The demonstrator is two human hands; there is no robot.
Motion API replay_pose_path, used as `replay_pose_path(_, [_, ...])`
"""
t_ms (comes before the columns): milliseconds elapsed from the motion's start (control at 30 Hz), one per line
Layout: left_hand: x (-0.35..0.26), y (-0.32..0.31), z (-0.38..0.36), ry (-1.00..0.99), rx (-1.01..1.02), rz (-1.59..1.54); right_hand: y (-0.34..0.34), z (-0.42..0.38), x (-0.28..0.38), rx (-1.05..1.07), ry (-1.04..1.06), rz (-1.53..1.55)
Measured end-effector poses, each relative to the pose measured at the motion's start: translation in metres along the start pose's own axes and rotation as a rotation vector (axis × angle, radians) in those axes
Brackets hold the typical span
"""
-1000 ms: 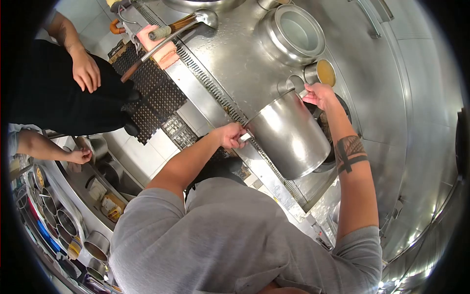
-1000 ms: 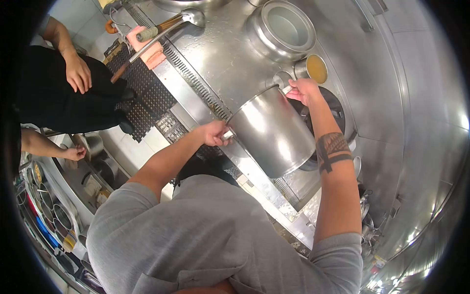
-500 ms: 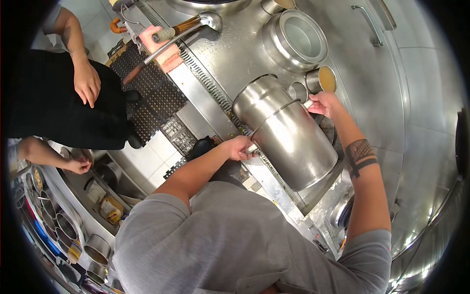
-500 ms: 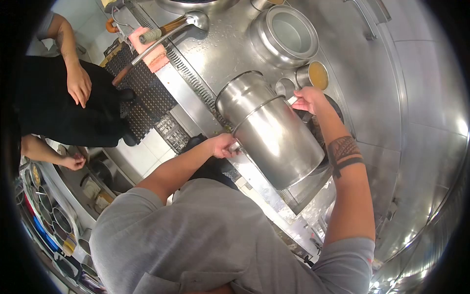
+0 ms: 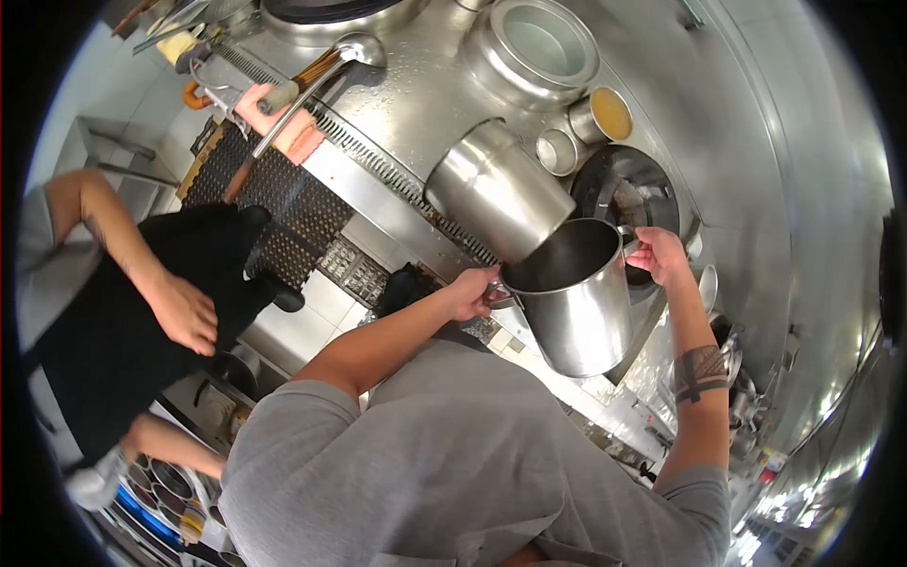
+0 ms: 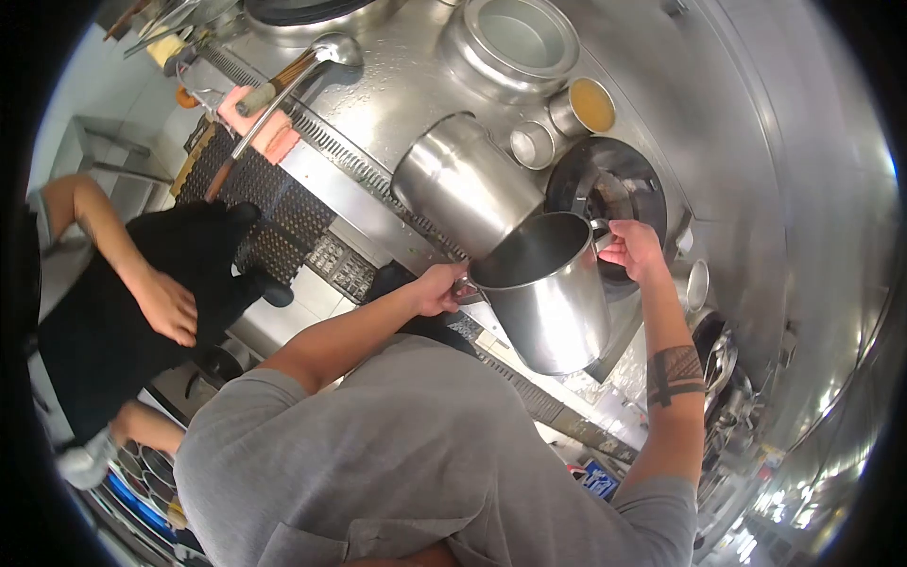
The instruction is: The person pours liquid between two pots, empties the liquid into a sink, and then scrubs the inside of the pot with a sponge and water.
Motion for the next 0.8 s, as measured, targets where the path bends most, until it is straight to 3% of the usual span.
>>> replay_pose_path(233, [0.006,-0.032,0.017,0.023,0.052,0.1,0.055,-0.029,-0.022,-0.052,0.008,0.028])
replay_pose_path(400, [-0.025,-0.078,-0.027,-0.085,0.01,0.302,0.095,-0.076,-0.038,-0.104,0.049,0.108])
replay_pose_path(467, [-0.058,-0.098,-0.053,-0.271,0.004,0.545,0.101,-0.095,-0.039,-0.034,0.181,0.17])
replay_pose_path(533, [-0.084,-0.107,-0.074,-0.374,-0.126,0.765,0.091,-0.112,-0.046,-0.086,0.169,0.23])
replay_pose_path(633, [-0.117,-0.111,-0.095,-0.484,-0.134,0.951,0.063,-0.118,-0.064,-0.137,0.179,0.237])
replay_pose_path(700, [-0.129,-0.1,-0.098,-0.497,-0.161,1.025,0.044,-0.129,-0.07,-0.203,0.24,0.024])
replay_pose_path(767, [-0.163,-0.097,-0.118,-0.971,-0.467,1.565,0.043,-0.122,-0.095,-0.215,0.205,0.067])
replay_pose_path(800, [-0.175,-0.091,-0.121,-0.971,-0.471,1.586,0.042,-0.116,-0.108,-0.226,0.176,0.09])
Point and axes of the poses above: each hand's wrist, its own z-axis towards the middle knuckle, its own y-axis out of the back of the hand, x = y × z, the point moved 8 cm from there along z, towards the middle knuckle, and after that the axes turned 3 degrees about z, right-handed, at the moved point
